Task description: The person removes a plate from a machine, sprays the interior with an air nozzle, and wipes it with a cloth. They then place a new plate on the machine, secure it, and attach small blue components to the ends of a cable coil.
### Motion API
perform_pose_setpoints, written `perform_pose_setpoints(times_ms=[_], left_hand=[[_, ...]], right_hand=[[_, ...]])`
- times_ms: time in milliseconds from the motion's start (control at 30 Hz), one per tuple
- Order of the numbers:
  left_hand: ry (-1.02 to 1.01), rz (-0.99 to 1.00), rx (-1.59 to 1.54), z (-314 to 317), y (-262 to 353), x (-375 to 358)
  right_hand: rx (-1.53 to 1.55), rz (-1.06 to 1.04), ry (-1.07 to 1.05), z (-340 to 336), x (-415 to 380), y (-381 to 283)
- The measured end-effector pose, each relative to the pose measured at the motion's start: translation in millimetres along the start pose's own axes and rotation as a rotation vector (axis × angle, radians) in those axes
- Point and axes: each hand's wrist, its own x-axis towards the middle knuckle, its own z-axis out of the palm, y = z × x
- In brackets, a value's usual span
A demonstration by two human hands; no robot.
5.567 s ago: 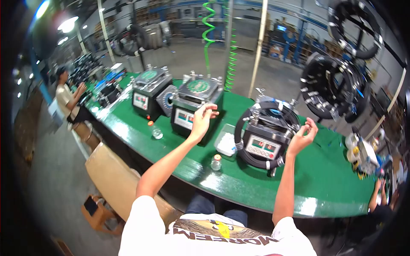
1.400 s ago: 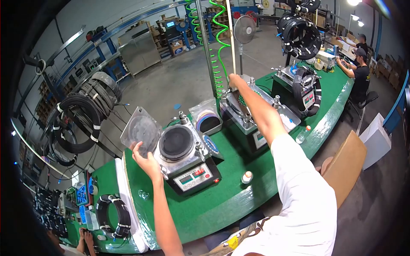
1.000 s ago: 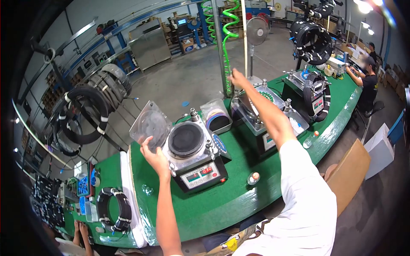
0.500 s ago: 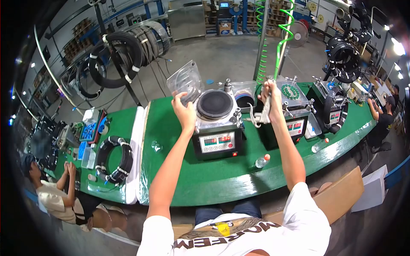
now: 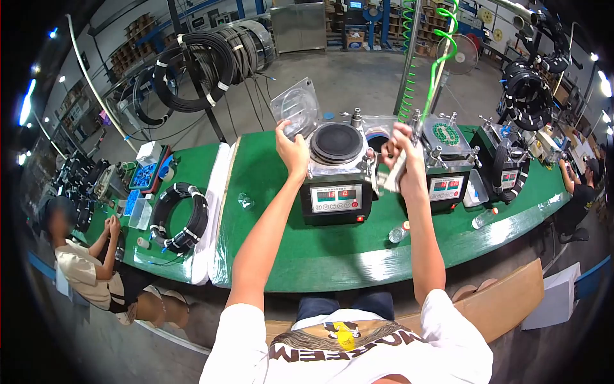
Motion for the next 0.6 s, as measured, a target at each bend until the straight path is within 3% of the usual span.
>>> perform_pose_setpoints(times_ms=[200, 267, 300, 433, 600], left_hand=[[-0.012, -0.043, 0.005, -5, 12, 0], [-0.008, -0.028, -0.009, -4, 10, 0], [-0.004, -0.023, -0.011, -3, 7, -1], [-0.011, -0.063, -0.024, -3, 12, 0], [-0.028, -0.105, -0.018, -5, 17, -2]], right_hand=[[-0.361, -0.173, 0.094, 32, 81, 24], [-0.717, -0.516, 0.161, 18, 125, 47], [-0.687, -0.459, 0.231, 43, 110, 34], [-0.777, -0.596, 0.219, 57, 134, 44], [-0.525, -0.390, 0.117, 81, 117, 59]])
